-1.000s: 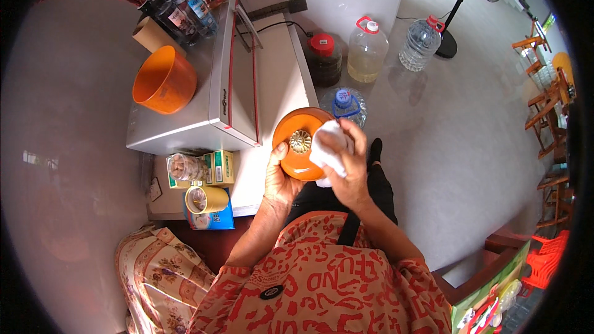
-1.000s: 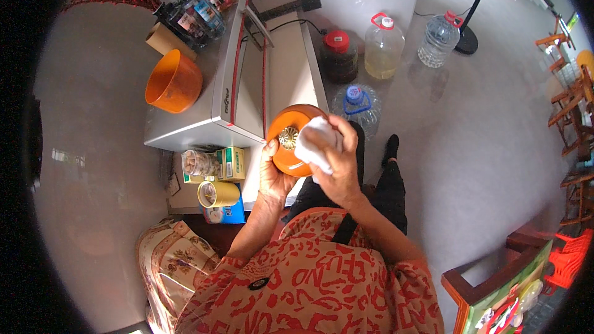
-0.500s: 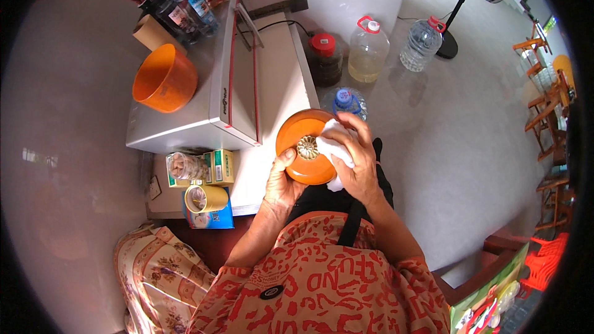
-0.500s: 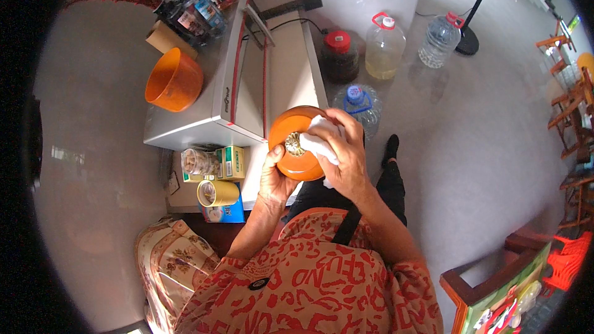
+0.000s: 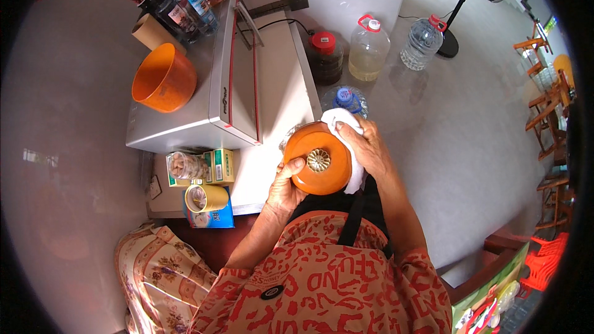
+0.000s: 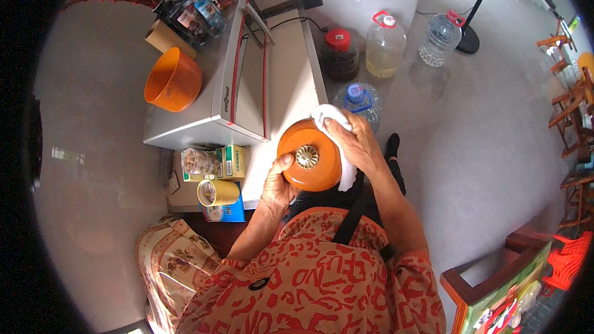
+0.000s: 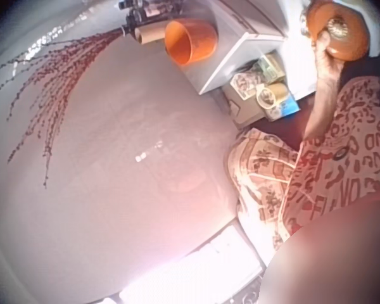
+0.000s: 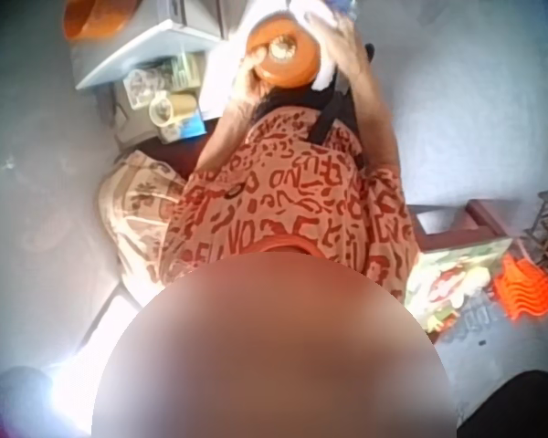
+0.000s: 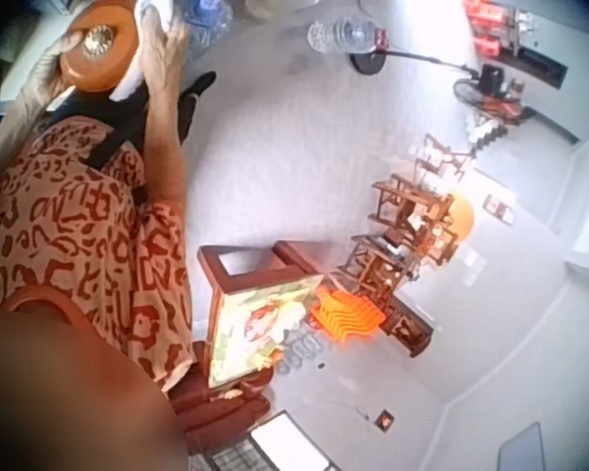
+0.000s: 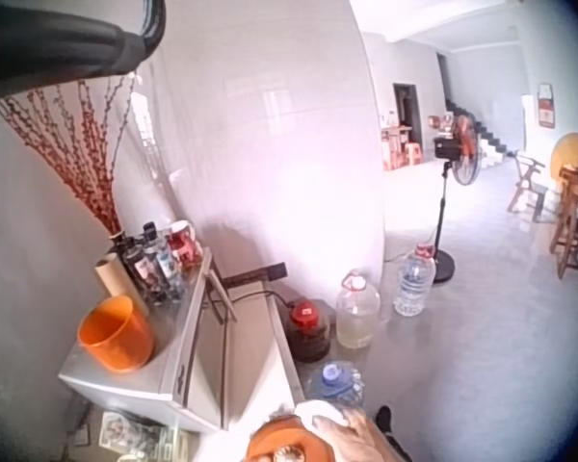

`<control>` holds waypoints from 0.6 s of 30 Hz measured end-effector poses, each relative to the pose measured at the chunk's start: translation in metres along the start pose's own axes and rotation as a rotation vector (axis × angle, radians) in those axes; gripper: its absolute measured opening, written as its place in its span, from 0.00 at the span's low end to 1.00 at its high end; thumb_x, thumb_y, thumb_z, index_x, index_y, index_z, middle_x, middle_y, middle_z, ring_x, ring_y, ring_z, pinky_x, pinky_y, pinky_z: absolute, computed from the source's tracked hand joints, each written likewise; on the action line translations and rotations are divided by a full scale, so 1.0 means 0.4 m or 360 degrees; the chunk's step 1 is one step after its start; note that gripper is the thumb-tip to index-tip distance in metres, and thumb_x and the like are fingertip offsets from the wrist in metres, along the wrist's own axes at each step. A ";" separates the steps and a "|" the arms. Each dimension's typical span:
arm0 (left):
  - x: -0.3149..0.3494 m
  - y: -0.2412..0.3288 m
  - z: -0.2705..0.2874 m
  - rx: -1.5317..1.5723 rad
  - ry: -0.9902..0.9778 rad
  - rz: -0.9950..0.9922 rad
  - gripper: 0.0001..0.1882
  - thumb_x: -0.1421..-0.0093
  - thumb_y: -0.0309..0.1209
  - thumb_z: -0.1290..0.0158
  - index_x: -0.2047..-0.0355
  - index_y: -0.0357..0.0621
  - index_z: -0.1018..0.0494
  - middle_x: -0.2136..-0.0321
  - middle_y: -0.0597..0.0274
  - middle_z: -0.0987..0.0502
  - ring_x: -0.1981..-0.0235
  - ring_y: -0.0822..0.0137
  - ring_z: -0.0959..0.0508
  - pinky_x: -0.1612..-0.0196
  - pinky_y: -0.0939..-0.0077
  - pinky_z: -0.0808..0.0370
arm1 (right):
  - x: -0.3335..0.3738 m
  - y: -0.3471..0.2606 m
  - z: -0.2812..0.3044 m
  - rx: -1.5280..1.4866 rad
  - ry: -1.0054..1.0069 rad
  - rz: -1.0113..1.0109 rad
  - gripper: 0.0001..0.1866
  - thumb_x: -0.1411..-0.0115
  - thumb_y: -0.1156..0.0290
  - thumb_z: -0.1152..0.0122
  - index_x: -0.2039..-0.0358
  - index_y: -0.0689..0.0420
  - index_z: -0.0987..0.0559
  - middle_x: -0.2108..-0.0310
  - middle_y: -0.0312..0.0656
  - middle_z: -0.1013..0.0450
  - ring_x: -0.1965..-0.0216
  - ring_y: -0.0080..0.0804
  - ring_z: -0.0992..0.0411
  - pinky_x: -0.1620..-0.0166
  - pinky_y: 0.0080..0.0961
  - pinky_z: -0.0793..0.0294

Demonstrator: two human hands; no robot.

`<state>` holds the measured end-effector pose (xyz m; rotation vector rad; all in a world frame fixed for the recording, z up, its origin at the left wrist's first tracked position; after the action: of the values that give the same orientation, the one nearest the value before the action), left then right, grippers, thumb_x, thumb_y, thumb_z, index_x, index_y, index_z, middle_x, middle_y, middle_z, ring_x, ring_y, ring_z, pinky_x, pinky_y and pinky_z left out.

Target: The person wipes the exterior and interior of an orange plastic container with a white cloth. They rotate the container to clean all sides, including the bottom and the inside surface, using a circular wiping motion.

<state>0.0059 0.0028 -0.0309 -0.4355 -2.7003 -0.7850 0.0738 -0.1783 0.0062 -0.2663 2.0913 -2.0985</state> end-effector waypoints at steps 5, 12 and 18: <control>-0.005 -0.007 -0.012 0.0110 0.0103 -0.0024 0.30 0.49 0.31 0.39 0.46 0.41 0.36 0.51 0.56 0.28 0.50 0.59 0.27 0.45 0.59 0.28 | 0.045 0.030 -0.018 0.0139 0.0303 0.0232 0.16 0.38 0.64 0.49 0.58 0.63 0.25 0.70 0.48 0.24 0.67 0.33 0.25 0.63 0.28 0.28; -0.022 -0.002 -0.018 0.0232 0.0310 -0.0098 0.30 0.48 0.33 0.39 0.46 0.44 0.36 0.51 0.57 0.29 0.48 0.57 0.28 0.45 0.52 0.30 | 0.099 0.067 -0.082 0.0742 0.0446 0.0885 0.23 0.46 0.76 0.42 0.48 0.59 0.28 0.45 0.47 0.37 0.42 0.48 0.39 0.41 0.39 0.40; -0.015 0.001 -0.030 0.0245 0.0246 -0.0088 0.30 0.48 0.33 0.40 0.46 0.43 0.37 0.53 0.58 0.28 0.49 0.59 0.28 0.44 0.56 0.30 | 0.128 0.047 -0.106 0.1088 0.0354 0.1106 0.24 0.55 0.74 0.32 0.55 0.56 0.23 0.48 0.37 0.33 0.42 0.44 0.42 0.43 0.39 0.40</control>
<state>0.0140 -0.0048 -0.0232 -0.2547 -2.6133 -0.5930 0.0136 -0.1495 -0.0123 0.6964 1.1445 -2.2416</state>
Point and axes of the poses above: each hand's wrist, its own x-axis away from the middle knuckle, its own z-axis out of the back of the hand, y = z × x, the point moved 1 cm from there along -x, towards the middle knuckle
